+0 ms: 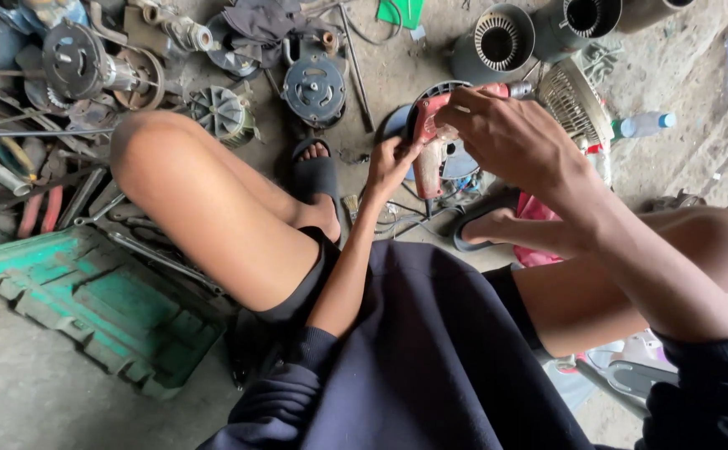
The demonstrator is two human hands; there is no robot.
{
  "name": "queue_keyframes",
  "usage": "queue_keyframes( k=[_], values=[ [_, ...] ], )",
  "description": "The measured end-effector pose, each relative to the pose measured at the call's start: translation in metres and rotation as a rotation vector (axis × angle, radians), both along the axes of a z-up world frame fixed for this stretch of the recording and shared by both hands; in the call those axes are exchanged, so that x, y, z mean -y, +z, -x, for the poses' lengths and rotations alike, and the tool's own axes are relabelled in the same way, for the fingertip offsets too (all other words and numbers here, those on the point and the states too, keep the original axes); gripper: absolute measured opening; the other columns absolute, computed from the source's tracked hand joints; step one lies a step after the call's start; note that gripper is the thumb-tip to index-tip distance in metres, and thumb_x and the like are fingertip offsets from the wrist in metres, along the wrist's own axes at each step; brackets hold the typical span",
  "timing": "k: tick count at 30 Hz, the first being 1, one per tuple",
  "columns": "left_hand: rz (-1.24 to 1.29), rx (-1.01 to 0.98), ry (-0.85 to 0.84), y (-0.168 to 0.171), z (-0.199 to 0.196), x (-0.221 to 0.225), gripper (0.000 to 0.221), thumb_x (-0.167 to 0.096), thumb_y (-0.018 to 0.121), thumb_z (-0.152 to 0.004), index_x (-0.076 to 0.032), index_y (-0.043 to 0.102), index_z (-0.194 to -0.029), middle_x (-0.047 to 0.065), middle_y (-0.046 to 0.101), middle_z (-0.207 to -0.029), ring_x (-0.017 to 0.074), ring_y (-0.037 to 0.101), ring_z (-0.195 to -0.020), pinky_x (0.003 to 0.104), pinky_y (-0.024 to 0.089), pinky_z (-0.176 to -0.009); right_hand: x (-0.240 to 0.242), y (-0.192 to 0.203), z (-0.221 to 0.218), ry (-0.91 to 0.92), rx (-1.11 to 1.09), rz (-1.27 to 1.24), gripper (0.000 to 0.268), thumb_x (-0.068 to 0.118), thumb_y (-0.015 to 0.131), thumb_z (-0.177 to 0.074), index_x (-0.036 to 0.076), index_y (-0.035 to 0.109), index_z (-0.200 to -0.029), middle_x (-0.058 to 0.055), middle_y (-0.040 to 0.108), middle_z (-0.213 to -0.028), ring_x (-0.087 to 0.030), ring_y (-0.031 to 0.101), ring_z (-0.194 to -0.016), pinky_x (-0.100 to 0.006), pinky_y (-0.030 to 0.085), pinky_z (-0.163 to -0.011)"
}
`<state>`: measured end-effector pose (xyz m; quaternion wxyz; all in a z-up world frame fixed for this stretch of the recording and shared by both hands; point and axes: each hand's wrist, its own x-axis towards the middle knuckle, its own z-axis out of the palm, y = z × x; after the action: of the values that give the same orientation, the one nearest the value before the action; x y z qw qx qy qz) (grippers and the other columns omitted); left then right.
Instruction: Disassembling a red power drill to access internal components in a repair shop environment.
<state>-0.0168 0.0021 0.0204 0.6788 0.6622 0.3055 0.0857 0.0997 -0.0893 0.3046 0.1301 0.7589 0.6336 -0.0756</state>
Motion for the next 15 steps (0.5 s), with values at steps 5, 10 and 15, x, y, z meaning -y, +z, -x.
queue_keyframes(
  k=[5,10,15],
  values=[
    [-0.001,-0.016,-0.004,0.007,0.005,-0.001,0.060,-0.061,0.072,-0.089,-0.001,0.071,-0.089,0.021,0.073,-0.083,0.0353,0.074,-0.087,0.043,0.057,-0.077,0.011,-0.020,-0.012,-0.097,-0.102,-0.013,0.028,0.027,0.058,-0.103,0.010,0.059,-0.125,-0.009,0.061,-0.116,-0.033,0.075,-0.068,-0.044,0.064,-0.054],
    [-0.014,-0.040,-0.003,0.009,0.020,0.015,0.057,-0.061,0.071,-0.090,-0.004,0.069,-0.087,0.019,0.072,-0.080,0.0319,0.074,-0.085,0.042,0.057,-0.076,0.034,-0.023,-0.008,-0.140,-0.263,-0.129,0.027,0.027,0.057,-0.104,0.007,0.061,-0.121,-0.014,0.062,-0.117,-0.044,0.073,-0.071,-0.053,0.060,-0.054],
    [-0.355,0.090,-0.078,0.070,0.018,-0.002,0.037,-0.038,0.067,-0.098,-0.017,0.053,-0.126,0.022,0.069,-0.081,0.0422,0.074,-0.090,0.047,0.060,-0.076,0.034,-0.022,-0.021,-0.223,-0.375,-0.181,0.028,0.025,0.060,-0.098,0.009,0.063,-0.122,-0.014,0.064,-0.112,-0.048,0.070,-0.082,-0.060,0.059,-0.061]
  ],
)
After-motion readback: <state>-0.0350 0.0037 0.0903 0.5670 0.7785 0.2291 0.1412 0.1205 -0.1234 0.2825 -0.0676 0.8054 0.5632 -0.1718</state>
